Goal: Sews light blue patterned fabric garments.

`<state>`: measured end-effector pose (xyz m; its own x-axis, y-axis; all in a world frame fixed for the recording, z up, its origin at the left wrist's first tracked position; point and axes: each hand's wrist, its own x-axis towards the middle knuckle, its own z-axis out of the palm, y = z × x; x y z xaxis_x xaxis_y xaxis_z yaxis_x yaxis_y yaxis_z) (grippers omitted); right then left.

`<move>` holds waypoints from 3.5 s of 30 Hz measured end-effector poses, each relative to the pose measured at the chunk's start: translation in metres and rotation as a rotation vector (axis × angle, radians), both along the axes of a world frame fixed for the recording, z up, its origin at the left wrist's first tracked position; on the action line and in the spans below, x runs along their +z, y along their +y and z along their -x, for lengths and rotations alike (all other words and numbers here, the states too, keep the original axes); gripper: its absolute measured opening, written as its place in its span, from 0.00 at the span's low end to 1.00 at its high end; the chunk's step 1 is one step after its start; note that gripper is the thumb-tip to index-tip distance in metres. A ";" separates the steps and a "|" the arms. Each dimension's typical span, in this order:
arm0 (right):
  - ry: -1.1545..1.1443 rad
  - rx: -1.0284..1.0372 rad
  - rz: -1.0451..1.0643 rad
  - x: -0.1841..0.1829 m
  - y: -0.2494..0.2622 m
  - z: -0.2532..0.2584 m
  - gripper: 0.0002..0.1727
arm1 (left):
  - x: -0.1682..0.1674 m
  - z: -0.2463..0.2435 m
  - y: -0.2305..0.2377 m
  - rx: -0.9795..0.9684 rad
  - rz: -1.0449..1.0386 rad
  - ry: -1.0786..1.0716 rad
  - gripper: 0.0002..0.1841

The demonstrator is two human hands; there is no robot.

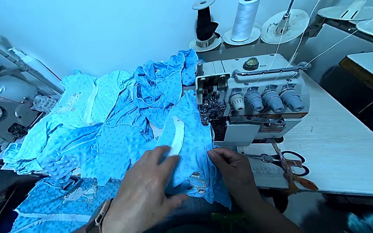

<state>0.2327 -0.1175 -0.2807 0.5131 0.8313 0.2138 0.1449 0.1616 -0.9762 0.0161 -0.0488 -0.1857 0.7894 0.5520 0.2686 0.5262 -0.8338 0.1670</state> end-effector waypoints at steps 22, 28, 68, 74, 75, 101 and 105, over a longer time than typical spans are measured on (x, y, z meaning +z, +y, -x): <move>0.527 0.405 0.274 0.030 -0.007 -0.004 0.08 | -0.071 -0.042 -0.013 0.134 0.437 -0.328 0.29; 0.556 0.319 0.257 0.031 -0.007 -0.010 0.08 | -0.066 -0.030 0.002 0.085 0.543 -0.355 0.04; 0.271 0.242 0.173 0.026 -0.021 -0.012 0.11 | -0.081 -0.020 -0.031 -0.536 0.264 -0.530 0.16; 0.308 0.241 0.176 0.027 -0.009 -0.018 0.11 | -0.097 -0.010 -0.015 -0.342 0.398 -0.479 0.13; 0.317 0.224 0.171 0.029 -0.006 -0.019 0.11 | -0.097 -0.010 -0.011 -0.290 0.287 -0.494 0.13; 0.435 -0.015 0.135 0.023 0.018 0.013 0.11 | 0.056 -0.047 0.130 0.160 -0.148 0.283 0.19; 0.397 0.016 0.074 0.018 0.018 0.009 0.10 | 0.020 -0.048 0.045 -0.108 -0.236 -0.241 0.13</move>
<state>0.2241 -0.0993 -0.2632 0.5305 0.8457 -0.0588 -0.2477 0.0883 -0.9648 0.0646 -0.0037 -0.1655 0.7383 0.3690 0.5646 0.4017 -0.9130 0.0714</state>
